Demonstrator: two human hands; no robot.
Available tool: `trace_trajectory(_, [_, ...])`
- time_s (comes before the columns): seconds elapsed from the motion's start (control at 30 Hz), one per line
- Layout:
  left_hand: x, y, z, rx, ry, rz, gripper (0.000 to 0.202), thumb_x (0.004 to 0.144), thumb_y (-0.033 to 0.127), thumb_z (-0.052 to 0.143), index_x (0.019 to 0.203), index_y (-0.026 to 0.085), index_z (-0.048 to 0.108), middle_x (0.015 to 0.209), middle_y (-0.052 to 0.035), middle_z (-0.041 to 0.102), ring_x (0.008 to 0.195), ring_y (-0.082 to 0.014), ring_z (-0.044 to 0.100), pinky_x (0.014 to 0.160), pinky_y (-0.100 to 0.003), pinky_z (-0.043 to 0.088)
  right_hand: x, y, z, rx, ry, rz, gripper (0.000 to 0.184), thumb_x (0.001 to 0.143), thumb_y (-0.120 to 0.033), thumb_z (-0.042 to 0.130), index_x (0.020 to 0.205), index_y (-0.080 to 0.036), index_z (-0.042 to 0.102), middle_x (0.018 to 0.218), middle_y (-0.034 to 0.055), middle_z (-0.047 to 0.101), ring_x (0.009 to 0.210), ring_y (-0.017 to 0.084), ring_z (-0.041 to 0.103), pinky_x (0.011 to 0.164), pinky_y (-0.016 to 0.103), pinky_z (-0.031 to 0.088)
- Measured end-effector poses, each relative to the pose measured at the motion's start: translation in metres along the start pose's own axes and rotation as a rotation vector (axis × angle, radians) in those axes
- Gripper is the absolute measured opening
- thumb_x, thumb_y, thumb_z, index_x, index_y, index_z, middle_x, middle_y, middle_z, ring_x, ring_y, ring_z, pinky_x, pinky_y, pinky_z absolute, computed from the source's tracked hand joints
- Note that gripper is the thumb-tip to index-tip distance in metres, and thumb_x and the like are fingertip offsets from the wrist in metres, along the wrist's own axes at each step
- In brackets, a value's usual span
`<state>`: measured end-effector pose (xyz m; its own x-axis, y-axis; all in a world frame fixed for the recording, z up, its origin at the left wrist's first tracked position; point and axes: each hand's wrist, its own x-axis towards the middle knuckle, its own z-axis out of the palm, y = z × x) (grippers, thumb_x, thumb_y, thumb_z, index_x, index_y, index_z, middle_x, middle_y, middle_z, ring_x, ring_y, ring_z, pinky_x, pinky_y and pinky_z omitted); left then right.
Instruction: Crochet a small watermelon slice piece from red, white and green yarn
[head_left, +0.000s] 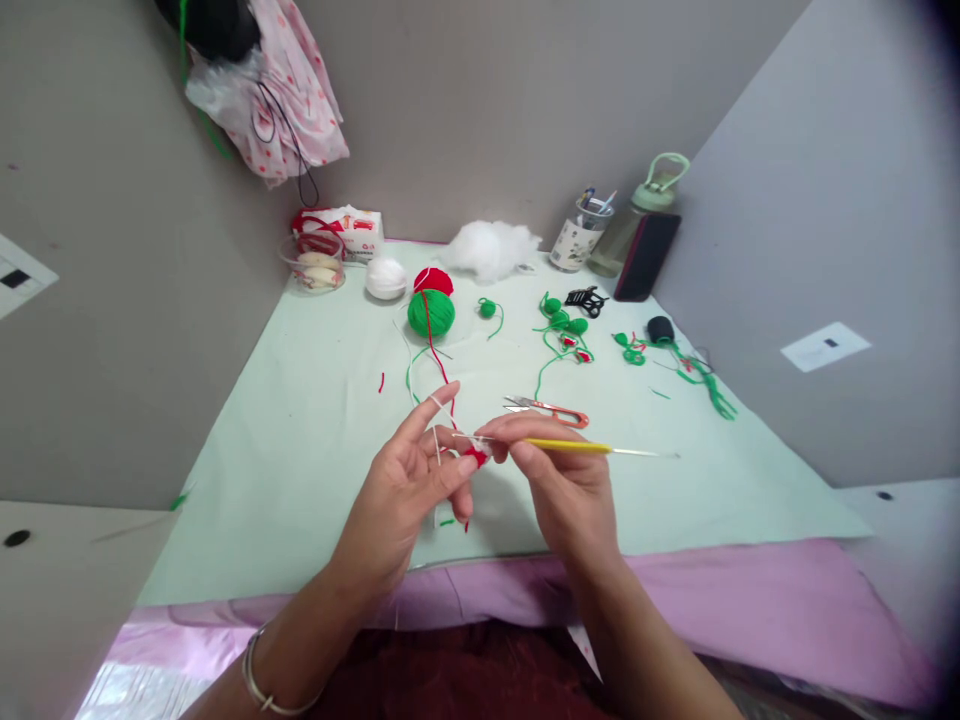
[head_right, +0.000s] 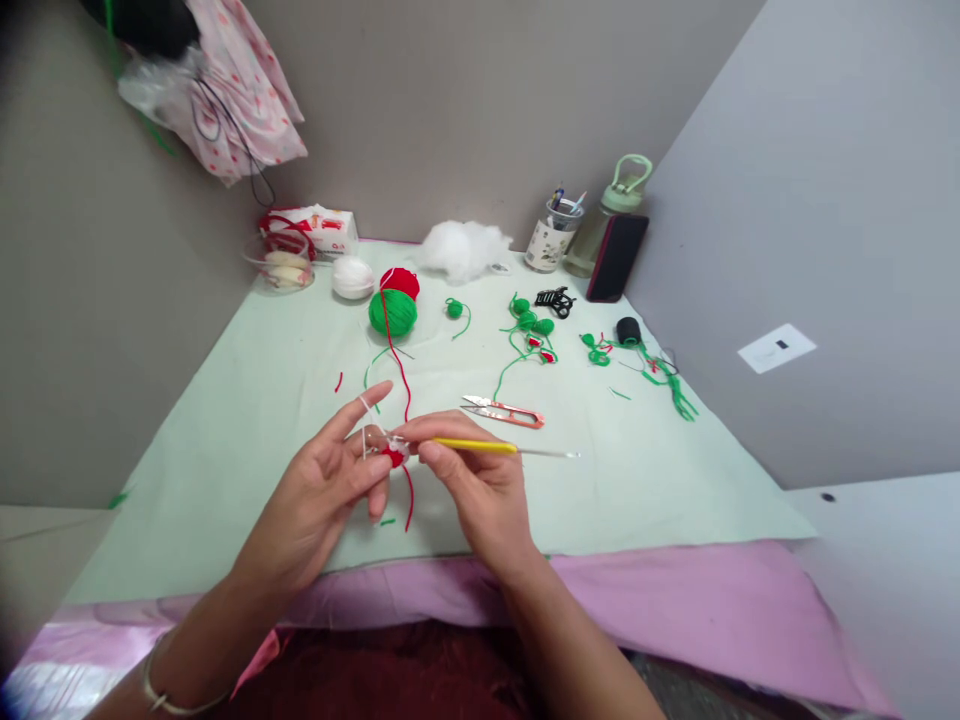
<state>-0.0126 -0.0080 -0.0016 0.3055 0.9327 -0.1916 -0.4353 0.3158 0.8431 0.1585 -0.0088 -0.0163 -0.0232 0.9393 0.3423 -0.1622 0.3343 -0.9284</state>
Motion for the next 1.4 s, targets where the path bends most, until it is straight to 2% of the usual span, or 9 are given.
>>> trace_trajectory(0.17, [-0.001, 0.002, 0.003, -0.039, 0.012, 0.005, 0.065, 0.088, 0.020, 0.080, 0.148, 0.024, 0.056, 0.093, 0.0031, 0.064, 0.053, -0.0049, 0.061, 0.054, -0.022, 0.053, 0.004, 0.001, 0.001, 0.188, 0.050, 0.096, 0.015, 0.099, -0.037, 0.070, 0.094, -0.026, 0.080, 0.091, 0.0028, 0.078, 0.074, 0.015, 0.066, 0.071, 0.031, 0.054])
trace_trajectory(0.3, [-0.001, 0.004, 0.003, -0.051, 0.019, 0.008, 0.060, 0.087, 0.019, 0.080, 0.144, 0.023, 0.060, 0.090, 0.0035, 0.063, 0.051, -0.0045, 0.059, 0.053, -0.021, 0.053, 0.003, -0.003, 0.000, 0.151, 0.023, 0.081, 0.020, 0.102, -0.037, 0.065, 0.093, -0.023, 0.076, 0.088, 0.0037, 0.075, 0.073, 0.016, 0.067, 0.071, 0.033, 0.056])
trace_trajectory(0.67, [-0.001, -0.001, 0.004, -0.012, 0.074, 0.053, 0.065, 0.086, 0.024, 0.083, 0.146, 0.022, 0.059, 0.085, 0.0038, 0.063, 0.058, -0.0076, 0.061, 0.058, -0.022, 0.055, -0.011, -0.014, 0.000, -0.492, -0.079, -0.360, 0.027, 0.104, -0.014, 0.053, 0.117, -0.029, 0.072, 0.100, 0.0052, 0.078, 0.091, 0.021, 0.074, 0.081, 0.038, 0.060])
trace_trajectory(0.83, [-0.001, -0.005, 0.005, -0.127, 0.039, -0.027, 0.079, 0.080, 0.030, 0.090, 0.149, 0.021, 0.055, 0.085, 0.0043, 0.065, 0.043, -0.0002, 0.045, 0.041, -0.016, 0.036, -0.017, -0.006, -0.001, -0.816, -0.122, -0.513, 0.039, 0.095, -0.011, 0.067, 0.124, -0.036, 0.075, 0.109, 0.0058, 0.079, 0.098, 0.024, 0.076, 0.082, 0.037, 0.063])
trace_trajectory(0.9, [-0.001, -0.004, 0.003, -0.219, -0.004, -0.110, 0.073, 0.080, 0.030, 0.091, 0.144, 0.015, 0.059, 0.075, 0.0061, 0.060, 0.041, 0.0014, 0.036, 0.039, -0.014, 0.029, -0.018, -0.005, 0.000, -0.780, -0.101, -0.505, 0.040, 0.094, -0.011, 0.068, 0.123, -0.038, 0.076, 0.108, 0.0048, 0.079, 0.098, 0.024, 0.076, 0.083, 0.038, 0.063])
trace_trajectory(1.0, [0.000, 0.000, 0.000, -0.294, -0.010, -0.172, 0.060, 0.081, 0.020, 0.088, 0.136, 0.009, 0.065, 0.064, 0.0095, 0.051, 0.042, 0.0024, 0.025, 0.039, -0.012, 0.023, -0.014, -0.005, 0.002, -0.518, 0.048, -0.390, 0.031, 0.100, -0.015, 0.061, 0.118, -0.034, 0.077, 0.097, 0.0047, 0.078, 0.088, 0.022, 0.073, 0.078, 0.038, 0.061])
trace_trajectory(1.13, [0.001, 0.003, 0.001, -0.252, 0.013, -0.091, 0.052, 0.084, 0.016, 0.084, 0.134, 0.015, 0.068, 0.079, 0.0044, 0.064, 0.041, 0.0043, 0.030, 0.040, -0.012, 0.025, -0.004, -0.007, 0.006, -0.198, 0.092, -0.202, 0.020, 0.104, -0.025, 0.060, 0.103, -0.028, 0.080, 0.086, 0.0038, 0.074, 0.077, 0.019, 0.067, 0.074, 0.038, 0.057])
trace_trajectory(1.3, [0.000, -0.005, 0.010, -0.136, 0.046, 0.010, 0.054, 0.083, 0.021, 0.087, 0.134, 0.022, 0.069, 0.084, 0.0042, 0.068, 0.043, 0.0006, 0.048, 0.043, -0.014, 0.037, -0.005, -0.006, 0.012, -0.352, 0.034, -0.221, 0.022, 0.102, -0.020, 0.063, 0.110, -0.031, 0.080, 0.098, 0.0047, 0.080, 0.092, 0.022, 0.073, 0.080, 0.039, 0.060])
trace_trajectory(1.4, [0.001, -0.006, 0.009, -0.168, 0.046, -0.014, 0.056, 0.082, 0.022, 0.088, 0.135, 0.021, 0.069, 0.066, 0.0077, 0.060, 0.042, -0.0016, 0.046, 0.043, -0.013, 0.036, -0.011, -0.004, 0.011, -0.566, 0.030, -0.358, 0.032, 0.097, -0.014, 0.068, 0.118, -0.035, 0.079, 0.108, 0.0047, 0.080, 0.095, 0.022, 0.074, 0.081, 0.037, 0.060])
